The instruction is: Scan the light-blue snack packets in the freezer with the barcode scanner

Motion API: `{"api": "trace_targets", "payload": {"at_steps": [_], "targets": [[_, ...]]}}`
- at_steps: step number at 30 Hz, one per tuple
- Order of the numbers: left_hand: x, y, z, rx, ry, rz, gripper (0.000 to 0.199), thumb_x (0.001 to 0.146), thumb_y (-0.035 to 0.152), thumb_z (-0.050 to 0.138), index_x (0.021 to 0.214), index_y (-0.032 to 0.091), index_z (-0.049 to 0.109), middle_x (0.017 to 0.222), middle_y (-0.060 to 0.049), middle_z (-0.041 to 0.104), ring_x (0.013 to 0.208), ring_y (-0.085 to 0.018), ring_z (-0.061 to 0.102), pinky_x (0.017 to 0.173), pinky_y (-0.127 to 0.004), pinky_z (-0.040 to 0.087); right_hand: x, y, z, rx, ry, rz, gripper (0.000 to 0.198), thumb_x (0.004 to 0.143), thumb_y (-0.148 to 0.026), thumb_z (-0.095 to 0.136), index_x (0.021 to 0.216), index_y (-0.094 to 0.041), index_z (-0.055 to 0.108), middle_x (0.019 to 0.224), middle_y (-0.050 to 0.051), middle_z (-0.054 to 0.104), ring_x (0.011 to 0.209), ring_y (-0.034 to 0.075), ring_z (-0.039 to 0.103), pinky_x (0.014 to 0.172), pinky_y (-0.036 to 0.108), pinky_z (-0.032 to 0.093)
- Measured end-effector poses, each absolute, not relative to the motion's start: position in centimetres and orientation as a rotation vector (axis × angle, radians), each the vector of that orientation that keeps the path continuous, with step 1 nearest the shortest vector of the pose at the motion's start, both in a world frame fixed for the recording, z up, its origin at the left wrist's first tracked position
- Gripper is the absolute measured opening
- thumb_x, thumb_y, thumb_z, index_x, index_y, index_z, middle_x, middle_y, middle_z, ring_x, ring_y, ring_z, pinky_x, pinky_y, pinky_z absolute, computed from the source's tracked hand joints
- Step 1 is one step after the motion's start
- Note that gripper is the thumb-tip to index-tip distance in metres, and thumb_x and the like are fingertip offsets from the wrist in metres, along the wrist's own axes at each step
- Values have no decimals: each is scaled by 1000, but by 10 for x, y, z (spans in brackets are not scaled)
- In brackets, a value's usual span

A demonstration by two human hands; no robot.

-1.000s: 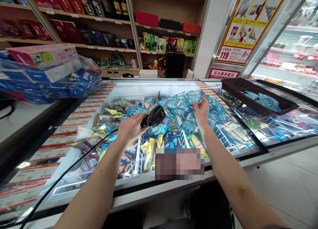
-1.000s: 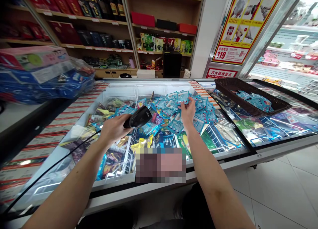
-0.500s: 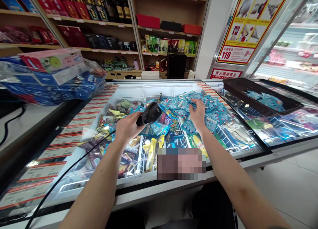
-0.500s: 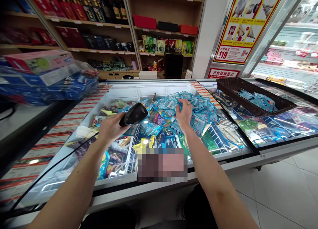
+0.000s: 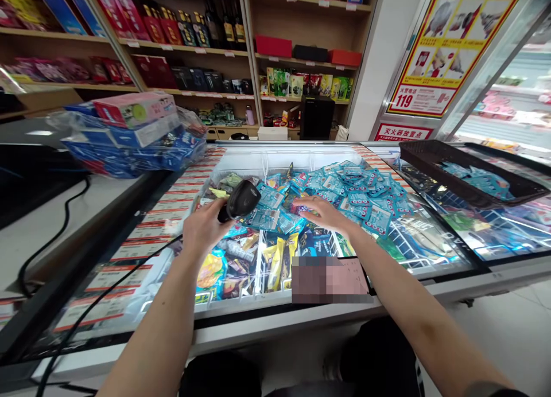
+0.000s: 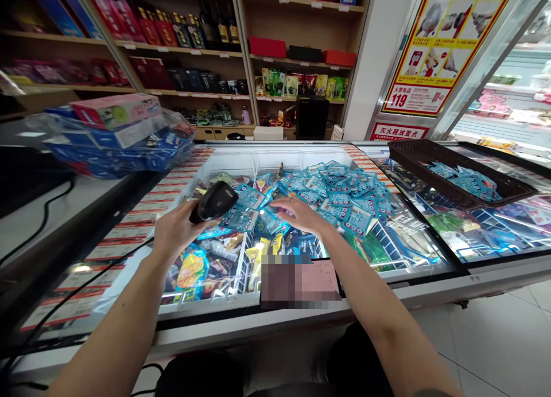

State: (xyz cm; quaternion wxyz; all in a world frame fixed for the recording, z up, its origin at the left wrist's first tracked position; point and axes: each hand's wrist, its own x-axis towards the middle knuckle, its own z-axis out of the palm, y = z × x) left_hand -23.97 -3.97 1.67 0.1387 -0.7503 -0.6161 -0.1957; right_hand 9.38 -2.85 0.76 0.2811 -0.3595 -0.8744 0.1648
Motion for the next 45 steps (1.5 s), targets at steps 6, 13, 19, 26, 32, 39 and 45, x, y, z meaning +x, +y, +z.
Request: {"api": "trace_targets", "payload": {"at_steps": [6,13,19,26,32,39,45], "targets": [[-248,-42,8,-2182,-1765,-536,42,77,43,52,115,26,54,110,-5,66,96,-26,62,64,-31,40,67,-30,11,-741,-2615,459,42,88,-44,52,130,-41,47,137,-8,49,125,20,44,105,43,34],[-247,-43,9,-2217,-1748,-530,40,75,39,53,114,27,55,114,-4,65,99,-24,61,65,-29,42,83,-23,8,-884,-2499,433,27,91,-45,46,100,-31,67,113,0,65,113,19,54,99,41,40],[-237,-42,6,-2313,-1614,-536,38,76,36,50,113,25,56,115,-4,64,100,-23,61,69,-29,43,101,-15,-9,-1088,-2241,445,34,82,-54,55,102,-27,62,119,5,57,113,22,53,94,40,44],[-225,-40,2,-2335,-1566,-456,38,75,34,51,112,26,56,109,-4,66,94,-23,62,63,-29,42,94,-8,-20,-1235,-2255,336,63,68,-64,64,118,-28,55,133,9,47,126,30,38,104,50,33],[-219,-41,2,-2336,-1551,-463,35,76,34,50,110,26,56,104,-4,67,95,-22,62,63,-28,41,95,-9,-22,-1294,-2089,401,69,69,-57,67,125,-23,45,120,11,54,114,29,49,93,46,42],[-208,-43,5,-2353,-1557,-551,39,73,33,51,111,25,57,108,-4,67,96,-23,62,64,-29,42,102,-3,-23,-1280,-1780,398,43,83,-43,53,121,-24,47,87,5,60,77,20,60,73,39,52],[-202,-43,3,-2392,-1517,-571,40,73,31,51,112,26,57,106,-2,67,95,-21,62,67,-28,43,108,-2,-10,-1160,-1467,443,44,86,-51,44,120,-24,51,97,6,60,69,16,58,55,31,53]]}}
